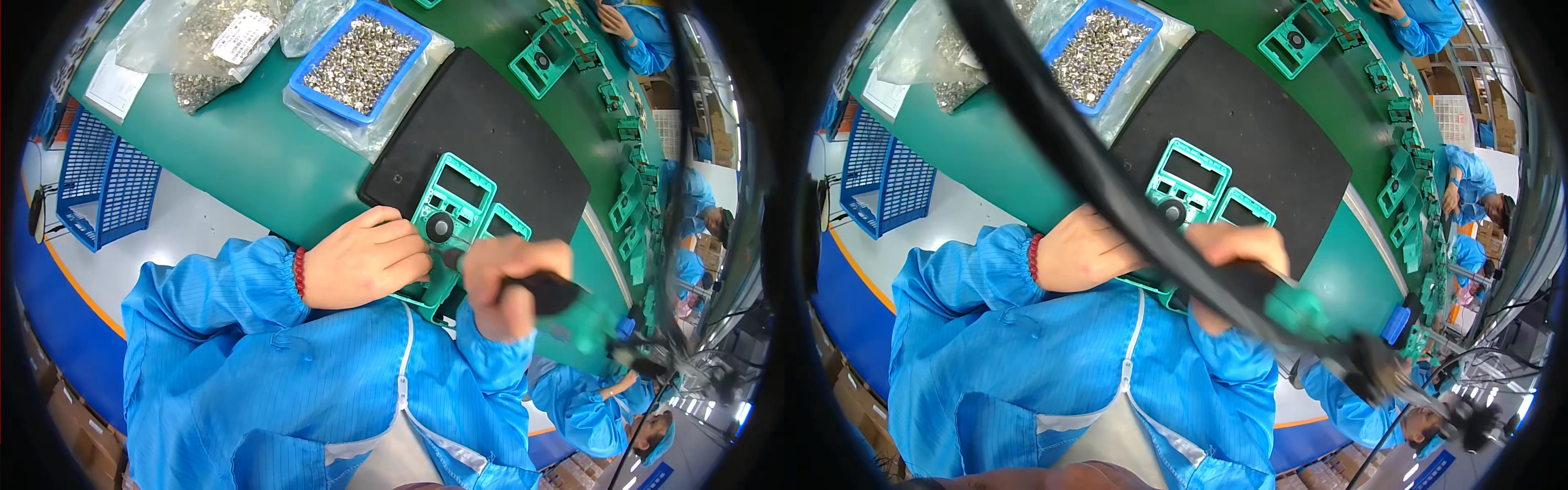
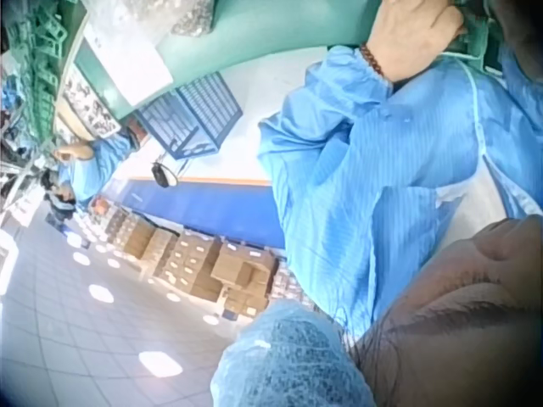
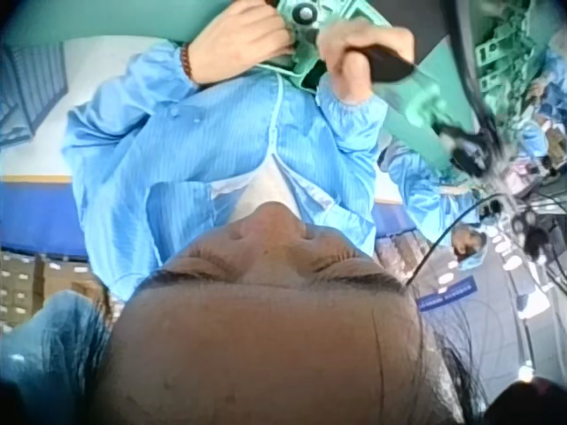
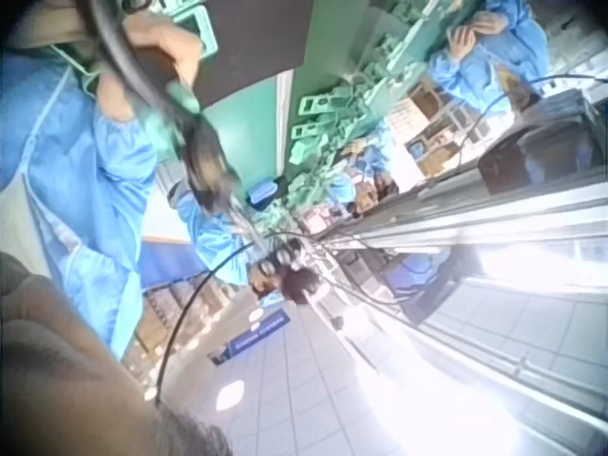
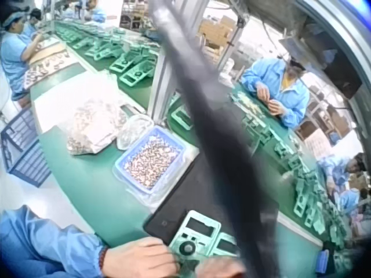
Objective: The person secures screws into green plastic housings using an electric screwdriver on an assembly line.
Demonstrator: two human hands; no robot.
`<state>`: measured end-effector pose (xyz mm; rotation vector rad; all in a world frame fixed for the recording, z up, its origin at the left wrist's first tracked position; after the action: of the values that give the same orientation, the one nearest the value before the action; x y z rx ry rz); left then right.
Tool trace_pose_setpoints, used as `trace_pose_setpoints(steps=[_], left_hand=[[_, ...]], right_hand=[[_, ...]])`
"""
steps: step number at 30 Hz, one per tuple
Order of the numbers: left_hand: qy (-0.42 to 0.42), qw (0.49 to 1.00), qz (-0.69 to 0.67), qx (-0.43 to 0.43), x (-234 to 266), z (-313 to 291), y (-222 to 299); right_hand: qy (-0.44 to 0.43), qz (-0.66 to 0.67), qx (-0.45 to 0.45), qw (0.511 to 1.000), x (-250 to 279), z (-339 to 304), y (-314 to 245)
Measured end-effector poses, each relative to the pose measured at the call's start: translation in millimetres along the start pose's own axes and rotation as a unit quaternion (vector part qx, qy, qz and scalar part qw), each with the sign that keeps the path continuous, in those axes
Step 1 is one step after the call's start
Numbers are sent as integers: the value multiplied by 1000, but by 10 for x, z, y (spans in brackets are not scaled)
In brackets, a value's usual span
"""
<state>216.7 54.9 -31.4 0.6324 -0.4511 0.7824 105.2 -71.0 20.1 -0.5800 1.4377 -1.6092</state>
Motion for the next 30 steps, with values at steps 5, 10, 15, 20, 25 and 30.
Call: trace_pose_setpoints(steps=[5,10,15,20,25,30], left_hand=[[20,997,-62,34,59,-12,-16],[116,937,-231,236,191,-27,16],[138,796,-471,355,66,-28,105],[89,726,-567,379,-129,0,130],[107,914,-332,208,-2,102,151],[82,919,-315,224,11,78,196]], right_hand=[[-28,-49,51,997,-137,84,-538],[-12,-69,76,995,-182,6,-541],[-40,-1,42,998,-171,-45,-606],[-71,3,69,995,-159,-57,-694],[-92,22,71,993,-206,-70,-709],[-162,15,24,986,-194,-88,-797]])
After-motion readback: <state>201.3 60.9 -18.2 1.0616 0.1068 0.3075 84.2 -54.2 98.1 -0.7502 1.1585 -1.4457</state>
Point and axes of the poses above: each hand's wrist, its own z-axis towards the middle knuckle, its own x-axis out of the back of the hand, y = z × x, the point moved 4 cm from there along z, towards the middle knuckle, and after that the axes turned 12 degrees about -x, right-handed, at the moved point
